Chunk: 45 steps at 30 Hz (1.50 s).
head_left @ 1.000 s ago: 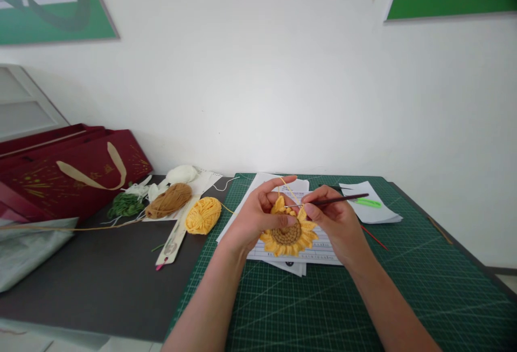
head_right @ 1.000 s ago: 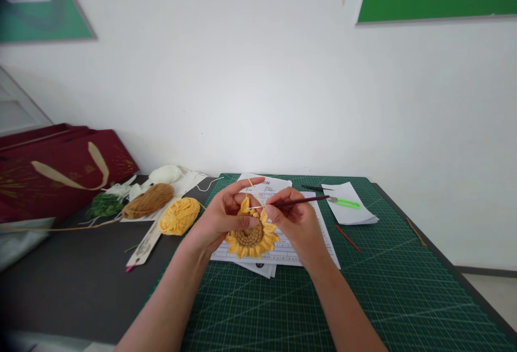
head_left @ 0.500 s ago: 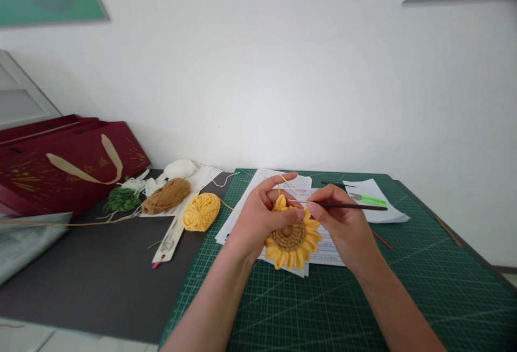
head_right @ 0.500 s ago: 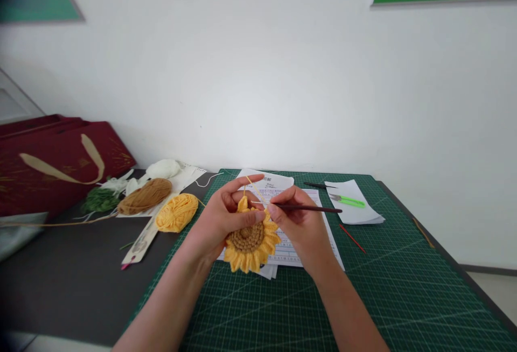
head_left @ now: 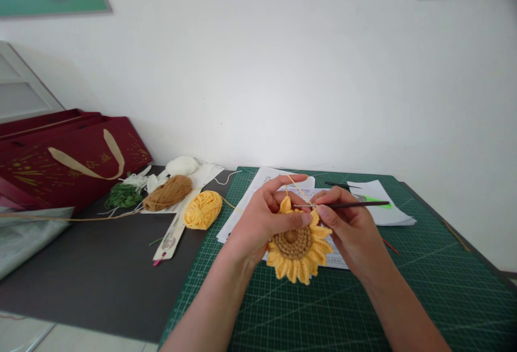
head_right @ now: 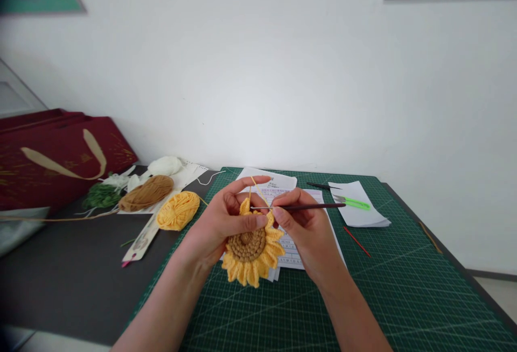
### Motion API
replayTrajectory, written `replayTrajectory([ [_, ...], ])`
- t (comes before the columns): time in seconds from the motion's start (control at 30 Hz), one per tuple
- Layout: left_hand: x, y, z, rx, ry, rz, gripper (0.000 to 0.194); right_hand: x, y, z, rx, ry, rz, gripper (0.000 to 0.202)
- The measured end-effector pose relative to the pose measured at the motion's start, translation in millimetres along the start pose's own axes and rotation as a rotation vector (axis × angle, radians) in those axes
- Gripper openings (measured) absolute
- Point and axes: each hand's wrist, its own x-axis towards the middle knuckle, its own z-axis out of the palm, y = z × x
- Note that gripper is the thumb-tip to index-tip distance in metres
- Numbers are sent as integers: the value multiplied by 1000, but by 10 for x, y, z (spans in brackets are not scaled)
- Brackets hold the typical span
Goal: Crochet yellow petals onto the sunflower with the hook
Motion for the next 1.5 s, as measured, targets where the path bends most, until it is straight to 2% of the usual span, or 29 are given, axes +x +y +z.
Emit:
replayTrajectory([
  [0.4, -1, -5, 20, 51, 47, -2, 71, 9, 12, -10, -101, 32, -72, 10],
  [0.7, -20, 1, 14, -47, -17, -74, 71, -49, -30, 107, 17, 112, -7, 12],
  [0.9, -9, 0, 16, -48, -23, -97, 69, -33, -15, 104, 84, 72, -31, 13],
  [1.17, -10, -14, 14, -12, -33, -73, 71, -50, -78, 142, 249, 31, 128, 18],
  [1.27, -11, -10, 12, 19, -21, -55, 73, -43, -60, 138, 208, 49, 135, 23],
  [1.37, -9, 3, -4, 34, -15, -45, 74, -33, -26, 115, 65, 61, 83, 13],
  [1.5, -8, 13, -8, 33, -10, -42, 74, -22, -10, 81, -119, 56, -119, 8],
])
